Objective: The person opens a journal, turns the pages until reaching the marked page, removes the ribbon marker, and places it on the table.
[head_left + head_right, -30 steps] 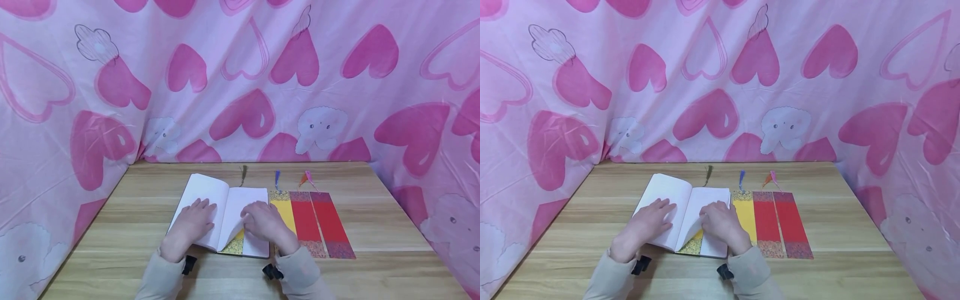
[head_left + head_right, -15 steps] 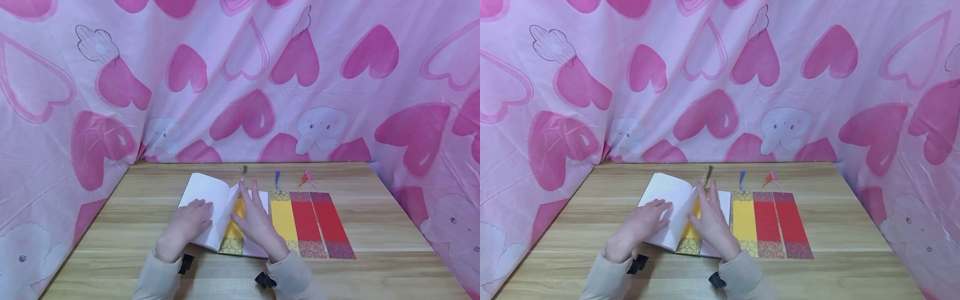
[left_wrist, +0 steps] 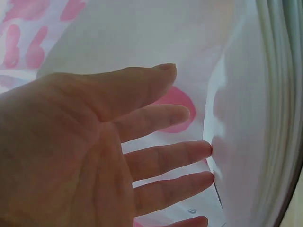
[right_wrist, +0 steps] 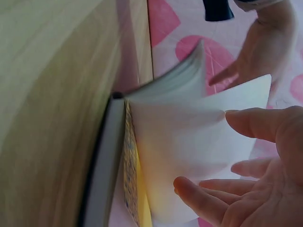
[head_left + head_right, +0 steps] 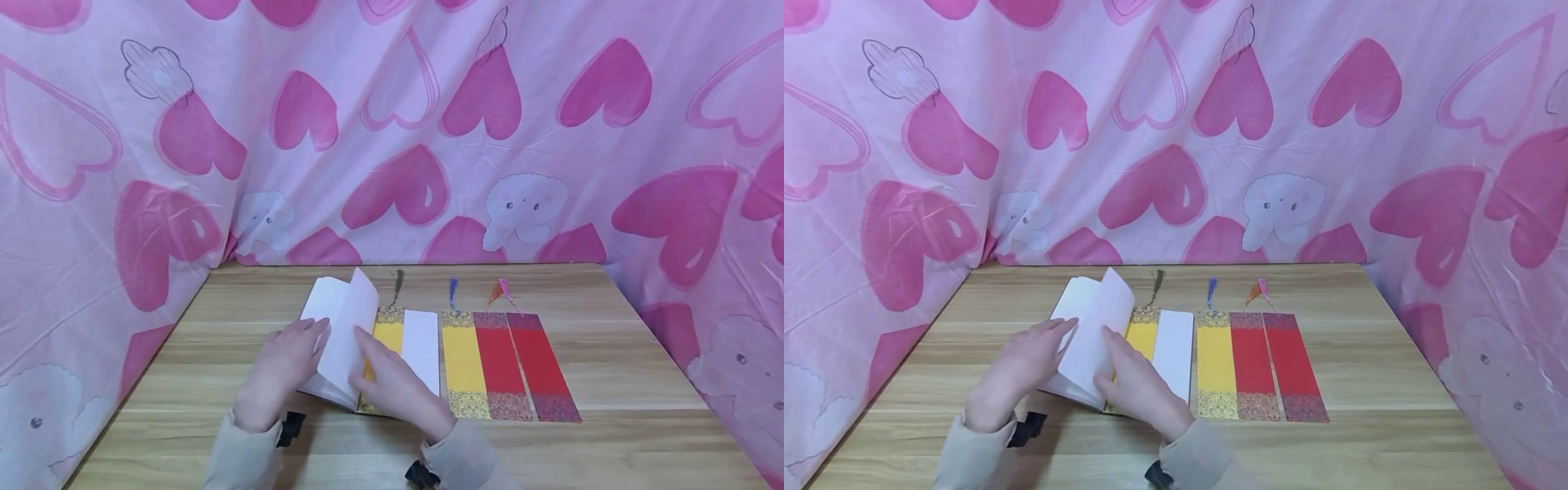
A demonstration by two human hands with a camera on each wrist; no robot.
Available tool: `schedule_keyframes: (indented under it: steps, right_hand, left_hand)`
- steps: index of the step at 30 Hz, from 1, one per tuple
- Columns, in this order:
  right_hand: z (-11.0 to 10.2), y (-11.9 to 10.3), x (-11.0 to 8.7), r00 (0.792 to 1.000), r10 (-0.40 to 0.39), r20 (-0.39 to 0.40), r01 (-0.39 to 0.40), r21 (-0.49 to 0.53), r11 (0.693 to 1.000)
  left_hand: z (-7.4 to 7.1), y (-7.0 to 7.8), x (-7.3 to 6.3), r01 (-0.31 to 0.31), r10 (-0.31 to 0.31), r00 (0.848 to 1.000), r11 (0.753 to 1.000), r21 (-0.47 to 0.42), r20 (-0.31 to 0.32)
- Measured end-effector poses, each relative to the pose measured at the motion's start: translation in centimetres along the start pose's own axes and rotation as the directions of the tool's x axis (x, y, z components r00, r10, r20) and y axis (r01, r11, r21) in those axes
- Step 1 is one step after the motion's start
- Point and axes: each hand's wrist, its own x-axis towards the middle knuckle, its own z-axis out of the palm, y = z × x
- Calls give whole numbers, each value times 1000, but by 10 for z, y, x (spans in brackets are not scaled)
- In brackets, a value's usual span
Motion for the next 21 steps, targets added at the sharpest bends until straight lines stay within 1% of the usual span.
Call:
schedule_keyframes:
  steps: [4, 6, 7, 9, 10, 13, 16, 17, 18, 19, 20, 21]
  right_hand:
    - [6, -2, -1, 999, -16, 33, 17, -30, 999]
    - [7, -3, -2, 999, -17, 47, 18, -40, 999]
    - [8, -3, -3, 998, -16, 53, 18, -41, 999]
    - [8, -4, -3, 998, -19, 63, 22, -44, 999]
    - [8, -4, -3, 997, -20, 69, 23, -49, 999]
    - [9, -5, -4, 996, -19, 86, 26, -78, 997]
    - [9, -5, -4, 994, -13, 109, 25, -105, 994]
    - [9, -5, -4, 993, -14, 118, 28, -114, 993]
    - [9, -5, -4, 992, -17, 127, 33, -123, 992]
    - [9, -5, -5, 990, -24, 136, 42, -133, 990]
    - [9, -5, -5, 989, -29, 147, 50, -141, 989]
    - [9, -5, -5, 987, -38, 157, 62, -149, 987]
  left_hand:
    - [-6, 1, -4, -14, 15, 997, 1000, 12, -74]
    - [-8, 1, -6, -32, 34, 992, 999, 20, -125]
    - [-9, 2, -7, -47, 51, 986, 999, 25, -158]
    - [-11, 2, -9, -77, 84, 972, 996, 38, -218]
    - [-12, 3, -10, -93, 101, 963, 995, 45, -250]
    - [-13, 5, -10, -140, 148, 929, 989, 48, -339]
    - [-13, 7, -7, -198, 196, 893, 980, 38, -404]
    - [-13, 8, -5, -220, 212, 884, 975, 30, -417]
    - [-11, 10, -4, -241, 228, 877, 970, 25, -423]
    - [-10, 11, -2, -258, 241, 875, 966, 17, -421]
    - [-8, 12, -1, -272, 251, 876, 962, 6, -411]
    - [-6, 13, 1, -282, 257, 882, 959, -6, -394]
